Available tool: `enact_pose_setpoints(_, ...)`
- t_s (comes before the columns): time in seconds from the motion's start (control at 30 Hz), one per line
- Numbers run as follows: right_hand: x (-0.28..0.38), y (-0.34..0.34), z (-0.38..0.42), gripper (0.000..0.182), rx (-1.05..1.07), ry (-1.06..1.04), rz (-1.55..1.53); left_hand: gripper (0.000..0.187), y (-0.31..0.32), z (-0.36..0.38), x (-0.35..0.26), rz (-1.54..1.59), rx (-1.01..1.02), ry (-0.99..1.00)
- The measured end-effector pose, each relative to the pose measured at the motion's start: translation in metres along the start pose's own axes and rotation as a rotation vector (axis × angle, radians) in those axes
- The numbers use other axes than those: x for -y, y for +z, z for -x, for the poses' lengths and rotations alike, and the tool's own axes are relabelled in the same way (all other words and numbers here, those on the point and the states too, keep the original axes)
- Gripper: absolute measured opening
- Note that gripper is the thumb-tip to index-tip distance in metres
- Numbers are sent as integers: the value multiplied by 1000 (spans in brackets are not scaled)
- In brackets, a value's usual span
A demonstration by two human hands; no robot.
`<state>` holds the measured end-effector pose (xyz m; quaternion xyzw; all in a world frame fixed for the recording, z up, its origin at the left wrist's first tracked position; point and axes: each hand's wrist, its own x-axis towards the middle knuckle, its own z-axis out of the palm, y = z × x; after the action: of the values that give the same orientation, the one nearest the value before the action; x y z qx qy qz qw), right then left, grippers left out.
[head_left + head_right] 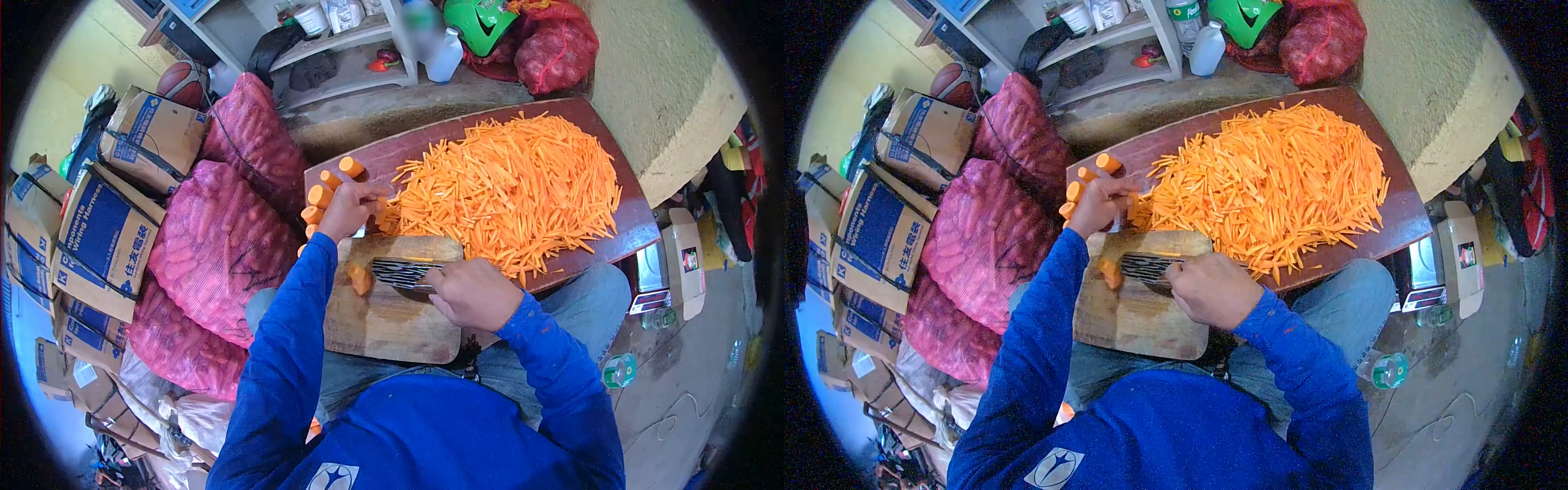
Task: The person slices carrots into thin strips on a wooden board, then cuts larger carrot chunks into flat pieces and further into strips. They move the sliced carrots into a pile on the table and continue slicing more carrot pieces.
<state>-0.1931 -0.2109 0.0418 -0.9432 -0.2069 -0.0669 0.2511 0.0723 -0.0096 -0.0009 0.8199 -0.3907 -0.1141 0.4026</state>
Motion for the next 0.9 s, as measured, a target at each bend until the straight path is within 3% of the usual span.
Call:
enact_pose_setpoints(0.2, -4, 0, 1, 24, 9, 9, -37, 29, 2, -1, 4, 36, -39, -98)
enact_pose_setpoints(0.3, -8, -11, 2, 26, 90, 125, -69, 26, 3, 3, 8, 103, -130, -21)
enact_pose_setpoints(0.43, -26, -26, 3, 29, 49, 258, -225, 26, -6, 32, -55, 104, -288, -31)
enact_pose_setpoints(0.5, -35, -24, 3, 30, 15, 277, -259, 26, 1, 58, -70, 381, -394, -173)
enact_pose_setpoints(0.57, -40, -18, 1, 30, -33, 306, -285, 22, 26, 89, -81, 464, -369, -131)
enact_pose_setpoints(0.73, -25, -13, -4, 32, -54, 268, -370, 26, 92, 137, -81, 64, -355, -25)
enact_pose_setpoints(0.9, -10, -4, -7, 34, -11, 245, -436, 19, 94, 144, -94, -42, -394, 72)
